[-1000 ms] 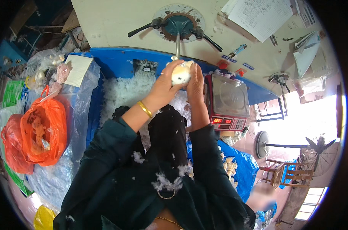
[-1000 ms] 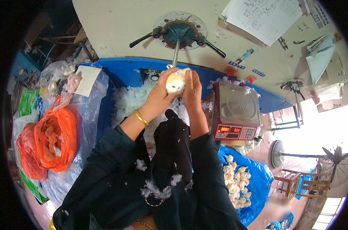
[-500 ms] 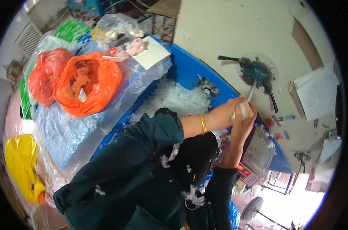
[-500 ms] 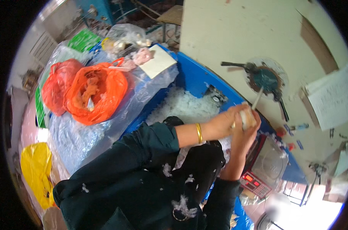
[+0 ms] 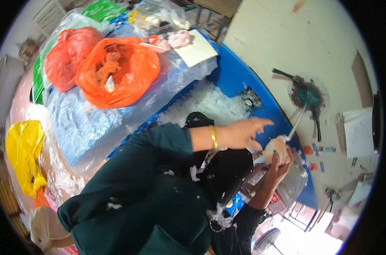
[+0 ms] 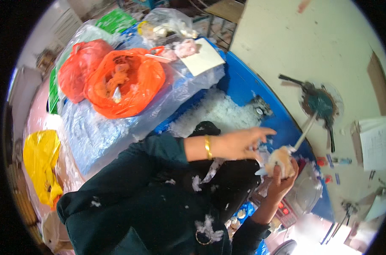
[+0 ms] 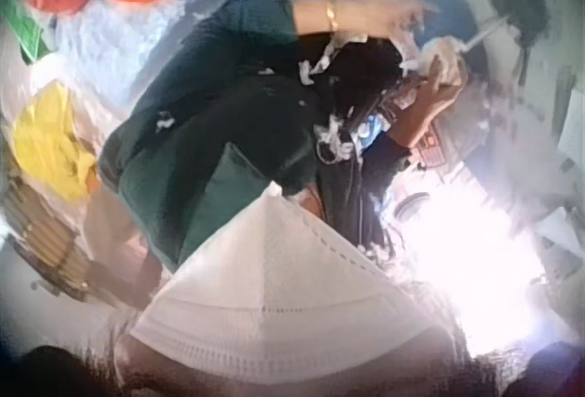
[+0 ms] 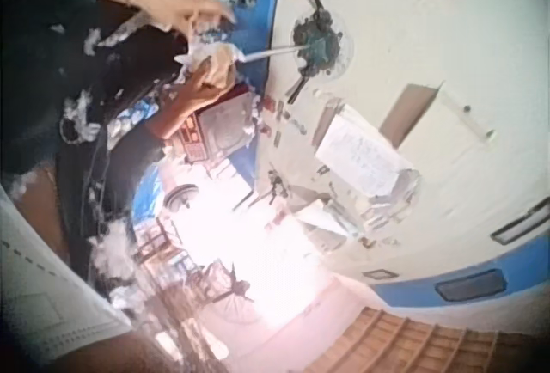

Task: The person repeatedly stuffs small white plush toys with white fiberfill using a manual stuffing machine. They pick up each toy, press it against the machine nozzle to fill it, then place the finished toy into an orange plastic bag.

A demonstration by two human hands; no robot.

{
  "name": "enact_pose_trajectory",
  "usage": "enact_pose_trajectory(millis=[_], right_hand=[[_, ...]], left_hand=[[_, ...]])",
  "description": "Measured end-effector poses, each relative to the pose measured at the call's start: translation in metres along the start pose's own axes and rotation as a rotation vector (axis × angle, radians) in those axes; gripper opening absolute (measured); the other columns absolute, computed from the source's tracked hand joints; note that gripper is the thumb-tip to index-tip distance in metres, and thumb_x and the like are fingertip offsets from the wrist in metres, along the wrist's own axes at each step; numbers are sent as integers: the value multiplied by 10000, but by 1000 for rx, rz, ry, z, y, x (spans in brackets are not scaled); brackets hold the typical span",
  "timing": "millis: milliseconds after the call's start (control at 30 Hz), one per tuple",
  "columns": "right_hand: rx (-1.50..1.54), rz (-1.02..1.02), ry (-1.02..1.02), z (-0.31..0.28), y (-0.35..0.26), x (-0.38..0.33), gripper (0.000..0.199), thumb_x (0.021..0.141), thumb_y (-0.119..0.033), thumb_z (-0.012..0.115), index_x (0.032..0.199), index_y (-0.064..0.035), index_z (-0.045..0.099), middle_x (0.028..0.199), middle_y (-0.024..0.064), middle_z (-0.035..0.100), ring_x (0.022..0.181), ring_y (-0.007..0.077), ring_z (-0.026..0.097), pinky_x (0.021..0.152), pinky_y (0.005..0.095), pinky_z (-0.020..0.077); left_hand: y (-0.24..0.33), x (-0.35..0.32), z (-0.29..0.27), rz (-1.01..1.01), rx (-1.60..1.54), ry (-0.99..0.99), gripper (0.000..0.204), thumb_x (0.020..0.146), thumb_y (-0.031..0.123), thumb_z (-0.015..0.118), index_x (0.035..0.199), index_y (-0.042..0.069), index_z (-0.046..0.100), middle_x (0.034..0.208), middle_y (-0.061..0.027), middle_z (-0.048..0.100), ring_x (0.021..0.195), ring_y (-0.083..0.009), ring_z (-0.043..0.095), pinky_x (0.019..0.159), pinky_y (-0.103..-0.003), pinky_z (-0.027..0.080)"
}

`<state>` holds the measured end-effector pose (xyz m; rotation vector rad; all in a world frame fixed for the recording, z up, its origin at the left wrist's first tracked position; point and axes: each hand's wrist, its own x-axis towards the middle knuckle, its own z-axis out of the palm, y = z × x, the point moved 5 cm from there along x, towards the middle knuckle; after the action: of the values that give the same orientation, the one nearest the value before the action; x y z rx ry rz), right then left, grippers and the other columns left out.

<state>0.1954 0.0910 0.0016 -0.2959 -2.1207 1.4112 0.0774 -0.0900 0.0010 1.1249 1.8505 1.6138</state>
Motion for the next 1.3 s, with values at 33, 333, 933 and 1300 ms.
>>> enact_pose_trajectory(millis=[33,333,933,1300], right_hand=[[-92,77,-24,-13,17,-6,552,795,-208,732,1236,10,481,1183,151,537,1078,245,547,909,357,465],[-618,608,603,-253,186,-27,509,811,-526,634,948,-39,681,695,61,637,521,124,575,434,288,446],[-632,791,1081,-332,162,-93,898,690,-601,702,1200,112,508,971,224,651,920,296,642,754,356,531],[-159,457,114,-79,104,11,519,693,-184,806,1127,-16,576,951,86,652,852,126,622,733,275,510]], left_hand=[[-5,-5,-11,-31,54,19,676,799,194,716,1369,107,362,1146,-150,531,884,-221,597,783,-336,513],[-82,-74,-45,-338,-159,248,191,869,68,644,1047,35,582,839,-24,608,702,-83,579,615,-204,466],[-95,-73,0,-399,-82,69,226,879,49,619,1099,24,576,876,-32,613,731,-84,582,634,-204,476],[-80,-74,5,-379,-83,69,261,845,39,656,1095,30,581,865,-44,630,720,-99,596,612,-230,492]])
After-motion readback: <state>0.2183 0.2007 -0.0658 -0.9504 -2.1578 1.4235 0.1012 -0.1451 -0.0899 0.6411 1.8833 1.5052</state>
